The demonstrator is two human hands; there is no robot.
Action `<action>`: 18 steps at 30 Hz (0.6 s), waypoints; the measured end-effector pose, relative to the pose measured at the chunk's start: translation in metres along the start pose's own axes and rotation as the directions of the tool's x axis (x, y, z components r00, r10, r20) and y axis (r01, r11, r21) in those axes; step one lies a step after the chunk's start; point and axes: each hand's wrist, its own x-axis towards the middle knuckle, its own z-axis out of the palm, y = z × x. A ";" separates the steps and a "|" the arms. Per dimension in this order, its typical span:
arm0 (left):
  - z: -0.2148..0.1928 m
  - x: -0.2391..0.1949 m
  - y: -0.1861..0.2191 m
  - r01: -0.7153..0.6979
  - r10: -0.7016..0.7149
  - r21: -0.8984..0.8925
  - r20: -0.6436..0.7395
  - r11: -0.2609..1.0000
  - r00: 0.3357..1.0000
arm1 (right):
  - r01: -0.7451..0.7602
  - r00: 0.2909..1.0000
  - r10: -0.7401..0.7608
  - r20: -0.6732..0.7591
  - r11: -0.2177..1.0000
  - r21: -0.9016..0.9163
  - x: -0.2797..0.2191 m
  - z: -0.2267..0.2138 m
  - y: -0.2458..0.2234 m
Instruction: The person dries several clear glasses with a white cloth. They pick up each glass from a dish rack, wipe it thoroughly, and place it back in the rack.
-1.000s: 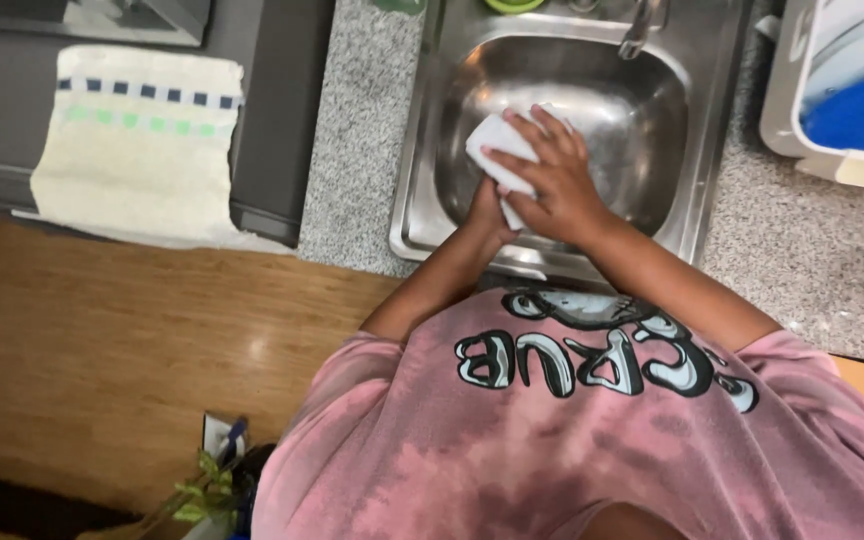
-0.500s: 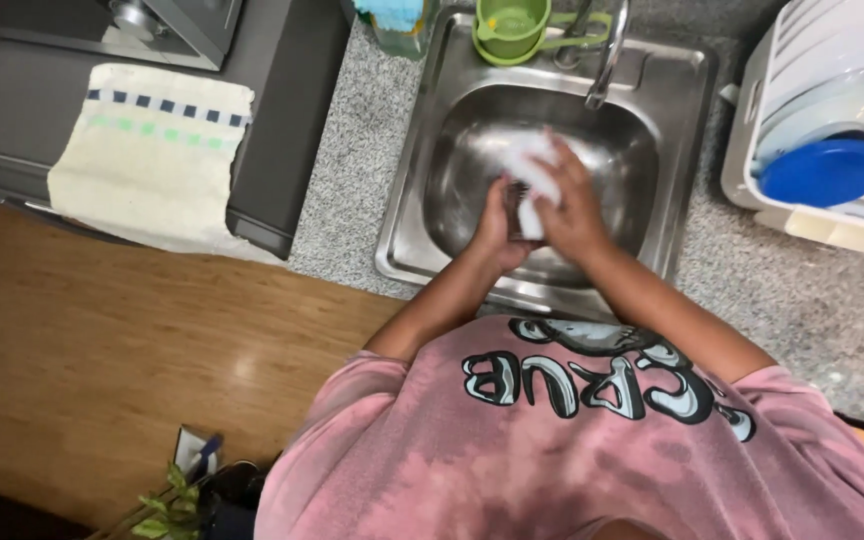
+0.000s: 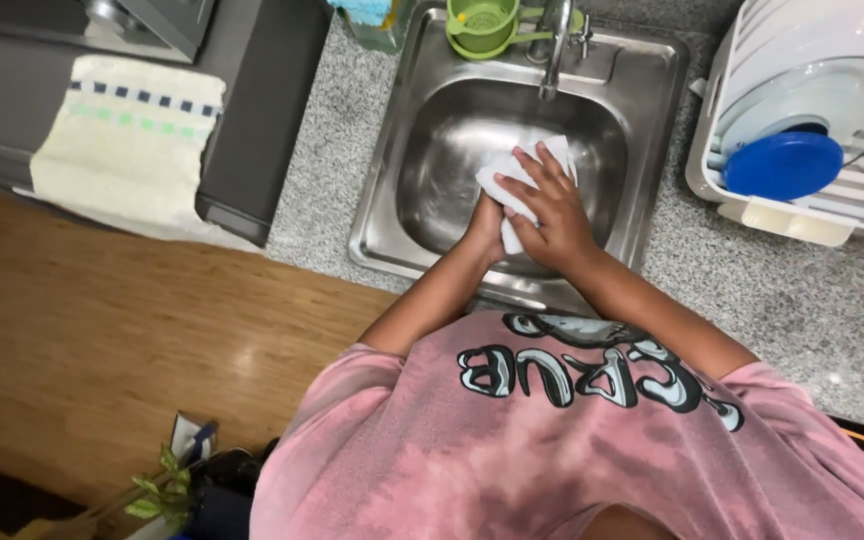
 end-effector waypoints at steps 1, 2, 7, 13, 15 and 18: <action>0.000 -0.001 -0.007 -0.004 0.004 0.003 -0.004 1.000 1.000 | -0.009 1.000 0.009 0.002 0.999 0.032 -0.002 -0.005 -0.003; 0.006 0.005 -0.010 -0.016 0.016 0.005 0.001 1.000 1.000 | -0.008 1.000 0.007 0.003 0.998 0.058 0.000 -0.014 -0.001; 0.031 0.024 -0.053 -0.050 0.049 -0.020 -0.011 0.999 0.999 | -0.007 1.000 0.006 0.004 0.972 0.236 -0.018 -0.058 0.035; 0.124 -0.005 -0.124 0.024 -0.021 -0.134 0.023 0.991 1.000 | -0.395 0.912 0.403 0.080 0.806 0.440 -0.070 -0.124 0.109; 0.144 -0.013 -0.157 0.050 -0.041 -0.170 0.053 0.984 0.998 | -0.542 0.822 0.558 0.108 0.711 0.449 -0.098 -0.153 0.114; 0.181 -0.022 -0.176 0.024 -0.014 -0.143 0.075 0.989 0.997 | -0.435 0.890 0.454 0.041 0.818 0.377 -0.109 -0.195 0.121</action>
